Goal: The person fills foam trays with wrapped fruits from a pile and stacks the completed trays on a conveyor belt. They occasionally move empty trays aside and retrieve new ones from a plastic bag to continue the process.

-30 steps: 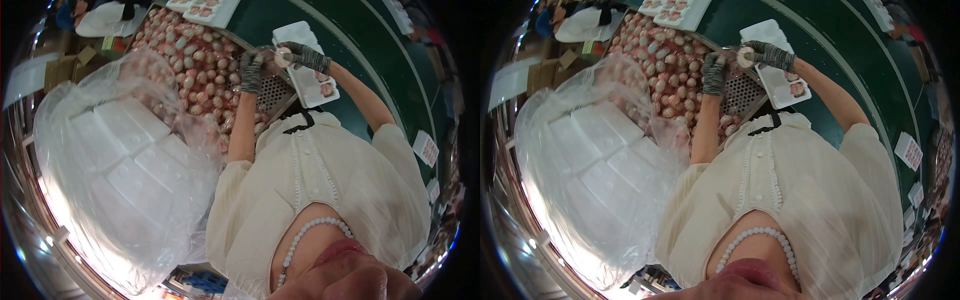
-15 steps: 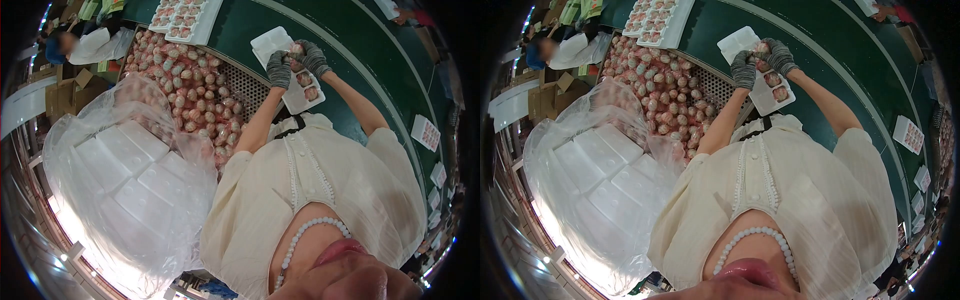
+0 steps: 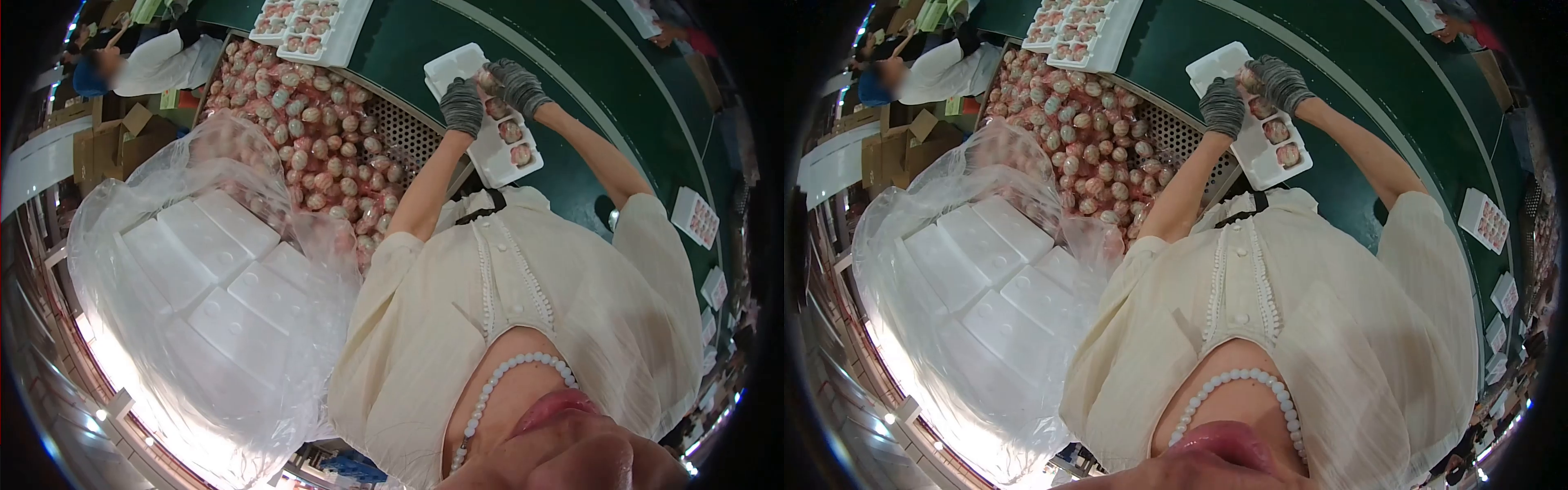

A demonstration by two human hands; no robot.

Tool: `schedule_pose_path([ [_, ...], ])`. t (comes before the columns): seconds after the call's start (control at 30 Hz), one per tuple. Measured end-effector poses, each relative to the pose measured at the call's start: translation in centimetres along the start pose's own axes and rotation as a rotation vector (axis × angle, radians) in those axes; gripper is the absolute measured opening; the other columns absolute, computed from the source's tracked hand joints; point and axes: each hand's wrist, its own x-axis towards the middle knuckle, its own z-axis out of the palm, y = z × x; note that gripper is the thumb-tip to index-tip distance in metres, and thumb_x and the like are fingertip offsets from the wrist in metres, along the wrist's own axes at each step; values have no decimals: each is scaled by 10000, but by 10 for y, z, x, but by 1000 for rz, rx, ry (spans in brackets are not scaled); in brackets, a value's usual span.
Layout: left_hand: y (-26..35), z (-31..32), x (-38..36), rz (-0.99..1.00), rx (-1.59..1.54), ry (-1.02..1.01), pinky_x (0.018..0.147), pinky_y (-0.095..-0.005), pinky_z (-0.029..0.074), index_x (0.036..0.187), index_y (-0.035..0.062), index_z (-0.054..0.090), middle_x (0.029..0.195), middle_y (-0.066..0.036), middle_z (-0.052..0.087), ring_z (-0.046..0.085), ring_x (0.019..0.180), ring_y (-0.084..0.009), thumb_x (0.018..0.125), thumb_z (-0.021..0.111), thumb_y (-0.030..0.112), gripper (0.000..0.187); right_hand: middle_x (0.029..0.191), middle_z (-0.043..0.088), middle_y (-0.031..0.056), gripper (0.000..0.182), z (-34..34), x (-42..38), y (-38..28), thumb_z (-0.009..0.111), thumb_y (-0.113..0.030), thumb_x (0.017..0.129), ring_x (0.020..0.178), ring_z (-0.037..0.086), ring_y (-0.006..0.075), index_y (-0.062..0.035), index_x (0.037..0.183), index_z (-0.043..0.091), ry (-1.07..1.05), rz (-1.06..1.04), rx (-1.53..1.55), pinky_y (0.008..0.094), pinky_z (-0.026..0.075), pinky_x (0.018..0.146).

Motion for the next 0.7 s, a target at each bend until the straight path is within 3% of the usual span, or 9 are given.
schedule_pose_path([
  [0.07,5,4,-4,56,212,-97,671,-388,437,903,47,524,875,-133,520,522,796,-289,658,532,144,263,941,510,144,417,2,0,-13,602,-250,684,890,511,303,-79,1051,501,4,36,-69,369,426,767],
  [0.17,2,6,-9,132,205,-106,721,-375,422,965,21,495,919,-144,504,500,846,-289,671,513,132,316,943,509,140,396,12,8,-1,602,-249,705,860,510,302,-80,1052,511,52,-90,-138,374,419,748],
  [0.23,0,10,-10,149,170,-67,741,-373,413,1014,11,476,932,-164,495,492,868,-294,679,491,118,352,894,518,142,350,-7,16,8,620,-219,690,822,523,306,-83,1002,538,-112,-113,159,379,426,719],
  [0.27,0,13,-9,128,171,-53,741,-373,413,1014,11,476,932,-164,495,492,868,-294,679,491,118,352,894,518,142,350,-7,19,5,620,-219,690,822,523,306,-83,1002,538,-123,-137,154,379,426,719],
  [0.4,-1,11,-21,113,115,-76,772,-401,389,1063,-34,441,937,-198,490,490,867,-313,653,515,117,444,862,520,151,277,9,20,0,624,-167,665,794,528,316,-67,914,556,-91,-92,-99,384,429,694],
  [0.47,-2,25,-23,164,43,136,765,-406,390,1065,-53,438,933,-205,491,489,860,-322,633,537,123,478,823,522,152,235,11,24,5,608,-193,675,789,530,323,-65,863,551,-131,-101,-116,389,430,705],
  [0.6,5,22,-27,136,31,123,760,-407,389,1066,-69,433,902,-201,500,492,848,-318,653,506,104,454,838,533,157,204,15,17,3,568,-221,703,790,537,314,-81,849,545,-59,-153,-128,386,433,705],
  [0.67,9,9,-22,18,-112,66,741,-409,393,1031,-23,478,868,-179,516,498,838,-310,664,499,108,390,842,546,155,190,23,16,5,549,-238,717,803,543,311,-97,845,555,-26,-153,-152,382,435,709],
  [0.7,7,12,-23,65,-109,122,728,-406,396,1005,6,501,856,-167,522,502,825,-311,671,497,105,348,840,557,146,180,33,24,9,564,-215,704,823,546,310,-114,853,569,-182,-18,-93,378,436,720],
])
